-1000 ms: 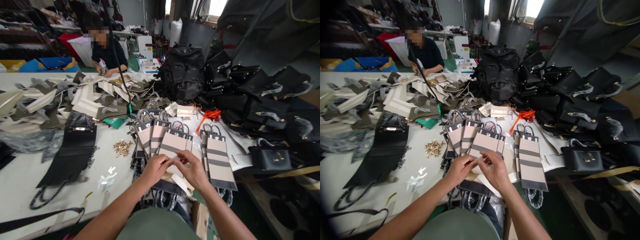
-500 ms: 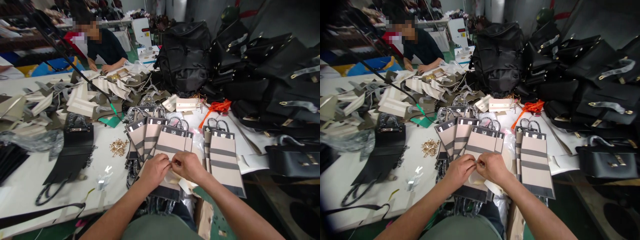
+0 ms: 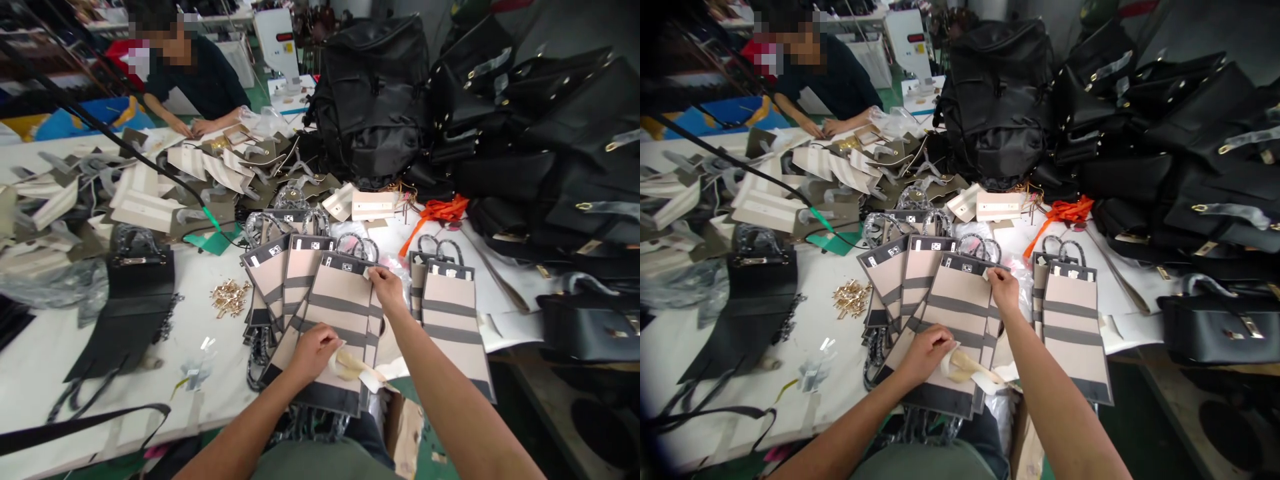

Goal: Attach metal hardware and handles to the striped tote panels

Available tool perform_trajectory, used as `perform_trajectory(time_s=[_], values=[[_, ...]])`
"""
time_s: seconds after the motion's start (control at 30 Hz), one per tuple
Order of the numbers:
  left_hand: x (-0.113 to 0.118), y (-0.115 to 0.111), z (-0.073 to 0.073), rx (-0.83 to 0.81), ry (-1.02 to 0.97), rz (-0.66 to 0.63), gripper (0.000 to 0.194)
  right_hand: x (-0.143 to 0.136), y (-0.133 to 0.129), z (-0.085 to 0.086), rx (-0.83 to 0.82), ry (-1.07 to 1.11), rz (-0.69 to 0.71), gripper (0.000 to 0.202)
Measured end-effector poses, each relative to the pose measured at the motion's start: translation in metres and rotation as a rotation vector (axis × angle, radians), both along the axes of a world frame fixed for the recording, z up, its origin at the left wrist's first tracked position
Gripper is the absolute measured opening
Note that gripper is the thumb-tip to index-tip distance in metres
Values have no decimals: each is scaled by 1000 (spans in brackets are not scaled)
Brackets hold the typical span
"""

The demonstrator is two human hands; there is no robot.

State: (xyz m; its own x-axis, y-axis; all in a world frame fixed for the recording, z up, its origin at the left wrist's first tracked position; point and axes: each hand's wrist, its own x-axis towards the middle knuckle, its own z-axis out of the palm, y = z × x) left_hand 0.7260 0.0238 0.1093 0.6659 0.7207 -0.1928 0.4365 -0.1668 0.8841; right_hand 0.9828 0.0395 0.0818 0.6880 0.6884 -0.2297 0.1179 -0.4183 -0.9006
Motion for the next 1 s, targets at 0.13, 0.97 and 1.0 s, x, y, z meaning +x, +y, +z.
perform_trajectory(time_s=[0.13, 0.97, 1.0], values=[[-5, 1, -8, -61, 6, 35, 23, 4, 6, -16, -23, -83, 42, 41], [3, 7, 14, -260, 0, 168, 23, -29, -28, 40, 3, -33, 324, 47], [3, 8, 18, -240, -1, 178, 24, -39, -37, 47, 12, 11, 461, 44]])
